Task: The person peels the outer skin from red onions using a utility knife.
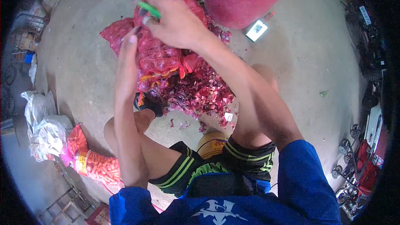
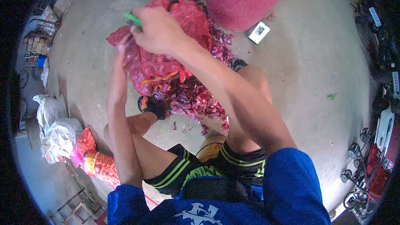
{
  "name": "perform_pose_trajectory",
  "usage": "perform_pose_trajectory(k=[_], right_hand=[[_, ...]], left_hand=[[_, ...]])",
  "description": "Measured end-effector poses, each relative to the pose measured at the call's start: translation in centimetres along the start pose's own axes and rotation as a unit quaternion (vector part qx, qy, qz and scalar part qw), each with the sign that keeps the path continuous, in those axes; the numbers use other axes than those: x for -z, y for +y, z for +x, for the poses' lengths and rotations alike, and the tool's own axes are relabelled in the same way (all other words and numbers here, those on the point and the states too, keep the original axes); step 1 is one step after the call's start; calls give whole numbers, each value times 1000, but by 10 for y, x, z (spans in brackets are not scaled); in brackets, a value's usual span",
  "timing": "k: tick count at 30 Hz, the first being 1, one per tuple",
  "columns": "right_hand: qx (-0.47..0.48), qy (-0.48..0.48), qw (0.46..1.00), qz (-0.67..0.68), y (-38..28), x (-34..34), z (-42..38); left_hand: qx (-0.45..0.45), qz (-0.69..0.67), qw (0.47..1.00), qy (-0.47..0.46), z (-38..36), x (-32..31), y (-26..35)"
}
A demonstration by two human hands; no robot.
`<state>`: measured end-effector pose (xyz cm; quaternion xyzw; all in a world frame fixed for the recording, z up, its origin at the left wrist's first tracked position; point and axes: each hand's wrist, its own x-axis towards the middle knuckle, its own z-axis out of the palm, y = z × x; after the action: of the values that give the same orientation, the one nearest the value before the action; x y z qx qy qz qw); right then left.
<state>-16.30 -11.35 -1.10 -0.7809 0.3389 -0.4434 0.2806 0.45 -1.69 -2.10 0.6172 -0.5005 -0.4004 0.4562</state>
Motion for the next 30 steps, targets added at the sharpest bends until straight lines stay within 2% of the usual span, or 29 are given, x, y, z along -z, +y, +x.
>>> perform_pose_trajectory(k=[2,4,6,10,12,13,14,15,16,18,19,21,22,23,24,25,26,27,28,29,30], right_hand=[[-1,-14,999,-46,14,15,9],[-75,-61,992,-86,15,36,17],[-97,-9,995,1,13,54,17],[-129,-3,989,-75,2,79,15],[-152,-30,984,-91,-9,88,18],[-158,-32,983,-91,-1,87,13],[-81,25,992,-97,12,84,11],[-4,83,991,-102,21,85,8],[-8,87,991,-104,23,90,6],[1,83,987,-139,19,101,4],[1,82,987,-140,15,106,2],[-71,9,985,-159,10,117,-2],[-72,5,984,-164,9,121,-5],[-96,-9,983,-159,10,124,-8],[-121,-23,981,-153,12,125,-11],[-121,-31,980,-156,21,124,-17],[-85,3,981,-173,35,121,-24],[-49,36,981,-187,43,120,-26],[-47,27,980,-190,45,123,-25],[-70,3,975,-211,43,129,-24],[-95,-21,968,-233,42,133,-23]], left_hand=[[-17,52,999,-5,3,-7,-14],[-37,145,989,-19,9,-11,-40],[-100,248,963,-6,21,-15,-80],[-63,318,946,-10,69,-25,-162],[-5,419,907,-36,88,-32,-179],[-51,456,887,-51,87,-39,-182],[-50,455,887,-54,82,-50,-185],[-111,445,885,-75,71,-69,-179],[-175,433,879,-97,66,-88,-174],[-211,369,892,-155,62,-127,-208],[-211,368,892,-155,62,-146,-224],[-93,391,886,-230,74,-183,-251],[-93,385,889,-230,80,-195,-262],[-123,442,871,-175,87,-207,-274],[-186,448,863,-140,101,-215,-281],[-247,456,849,-99,115,-223,-288],[-243,450,854,-95,140,-238,-317],[-230,443,839,-217,159,-254,-350],[-215,428,810,-337,173,-268,-380],[-202,494,764,-363,180,-263,-348],[-202,487,766,-367,194,-266,-360]])
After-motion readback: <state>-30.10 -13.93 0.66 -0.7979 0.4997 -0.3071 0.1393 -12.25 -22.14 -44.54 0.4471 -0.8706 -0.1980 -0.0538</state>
